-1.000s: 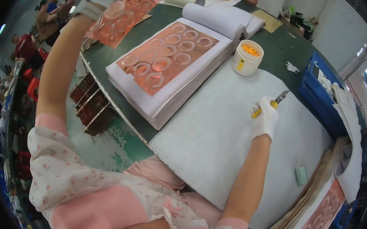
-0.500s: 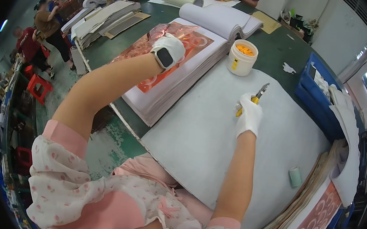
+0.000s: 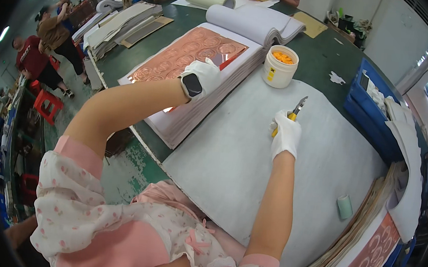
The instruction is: The person uses pliers to cut circular shapes from a sheet of copper foil. They work on multiple sheets, cutting out the circles and placing the finished sheets on a stack. The person wears white gloves and a pink apron while performing the task at a workbench.
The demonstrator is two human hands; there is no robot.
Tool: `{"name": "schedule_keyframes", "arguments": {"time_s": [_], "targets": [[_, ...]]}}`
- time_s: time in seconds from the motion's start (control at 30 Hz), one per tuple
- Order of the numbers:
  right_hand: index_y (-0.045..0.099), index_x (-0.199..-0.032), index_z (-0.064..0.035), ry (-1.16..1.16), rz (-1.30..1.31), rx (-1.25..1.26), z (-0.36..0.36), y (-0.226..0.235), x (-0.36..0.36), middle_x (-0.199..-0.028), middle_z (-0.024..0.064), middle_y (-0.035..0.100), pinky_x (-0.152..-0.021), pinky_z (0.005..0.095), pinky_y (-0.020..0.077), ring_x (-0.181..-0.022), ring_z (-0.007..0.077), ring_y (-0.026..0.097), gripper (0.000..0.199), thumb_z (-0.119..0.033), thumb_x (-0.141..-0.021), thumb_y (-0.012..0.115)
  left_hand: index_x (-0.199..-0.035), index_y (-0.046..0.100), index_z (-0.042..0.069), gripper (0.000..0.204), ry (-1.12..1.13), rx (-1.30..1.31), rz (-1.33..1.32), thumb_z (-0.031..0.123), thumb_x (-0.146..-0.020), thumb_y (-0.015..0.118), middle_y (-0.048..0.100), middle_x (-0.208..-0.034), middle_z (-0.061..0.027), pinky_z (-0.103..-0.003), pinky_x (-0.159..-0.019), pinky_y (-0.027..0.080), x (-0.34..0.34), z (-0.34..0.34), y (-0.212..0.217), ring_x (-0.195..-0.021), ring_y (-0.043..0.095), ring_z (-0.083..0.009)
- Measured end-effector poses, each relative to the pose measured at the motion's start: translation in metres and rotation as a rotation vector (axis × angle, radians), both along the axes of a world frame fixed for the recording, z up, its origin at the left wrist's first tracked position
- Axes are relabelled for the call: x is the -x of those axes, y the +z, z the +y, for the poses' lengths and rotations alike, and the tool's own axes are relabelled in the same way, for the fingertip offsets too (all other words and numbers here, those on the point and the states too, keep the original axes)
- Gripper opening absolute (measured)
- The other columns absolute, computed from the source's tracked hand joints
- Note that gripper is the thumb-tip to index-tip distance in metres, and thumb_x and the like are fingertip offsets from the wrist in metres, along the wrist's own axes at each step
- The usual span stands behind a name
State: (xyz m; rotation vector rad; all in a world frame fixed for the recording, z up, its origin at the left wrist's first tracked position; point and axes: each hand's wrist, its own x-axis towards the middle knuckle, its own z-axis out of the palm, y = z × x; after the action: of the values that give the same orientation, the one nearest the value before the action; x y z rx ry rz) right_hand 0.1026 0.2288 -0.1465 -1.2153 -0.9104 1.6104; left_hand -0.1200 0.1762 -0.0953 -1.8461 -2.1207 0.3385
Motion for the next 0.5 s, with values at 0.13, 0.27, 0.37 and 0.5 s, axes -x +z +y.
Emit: {"name": "schedule_keyframes", "arguments": {"time_s": [0.13,0.27,0.37,0.5], "targets": [[0.047,-0.084,-0.0067,0.030,-0.076,0.018,0.003,-0.009,0.002,-0.066,0.0048,0.048,-0.048,0.0260,0.0407,-0.053,0.0132,0.047,0.009,-0.010,-0.079,0.054,-0.095,0.055,0.004,0.036,-0.087,-0.027,-0.181,0.029,-0.089,0.030,0.062,-0.072,-0.0129,-0.041,-0.069,0.047,0.012,0.005,0.030,-0.066,0.061,-0.0300],[0.048,-0.085,-0.0048,0.106,0.030,0.020,-0.005,0.000,0.005,-0.070,0.0058,0.050,-0.048,0.0243,0.0385,-0.054,0.0127,0.048,0.009,-0.010,-0.080,0.054,-0.085,0.056,0.002,0.038,0.086,-0.358,-0.182,0.027,-0.089,0.029,0.061,-0.079,-0.0207,-0.043,-0.071,0.045,0.092,-0.023,0.084,-0.074,0.060,-0.0348],[0.048,-0.088,-0.0038,0.221,0.054,0.031,-0.019,0.003,0.021,-0.077,0.0098,0.054,-0.051,0.0264,0.0424,-0.058,0.0150,0.051,0.011,-0.012,-0.082,0.053,-0.088,0.064,0.004,0.056,0.319,-0.691,-0.733,0.052,-0.087,0.035,0.064,-0.081,-0.0119,-0.030,-0.080,0.044,0.178,-0.088,0.060,-0.085,0.060,-0.0256],[0.048,-0.092,-0.0019,0.364,-0.031,-0.027,-0.043,0.002,0.040,-0.089,0.0190,0.057,-0.058,0.0306,0.0464,-0.063,0.0207,0.055,0.014,-0.015,-0.086,0.049,-0.118,0.049,0.000,0.054,0.164,-0.615,-1.316,0.028,-0.076,0.066,0.052,-0.118,-0.0141,-0.028,-0.092,0.038,0.224,-0.173,0.005,-0.109,0.049,-0.0194]]}}
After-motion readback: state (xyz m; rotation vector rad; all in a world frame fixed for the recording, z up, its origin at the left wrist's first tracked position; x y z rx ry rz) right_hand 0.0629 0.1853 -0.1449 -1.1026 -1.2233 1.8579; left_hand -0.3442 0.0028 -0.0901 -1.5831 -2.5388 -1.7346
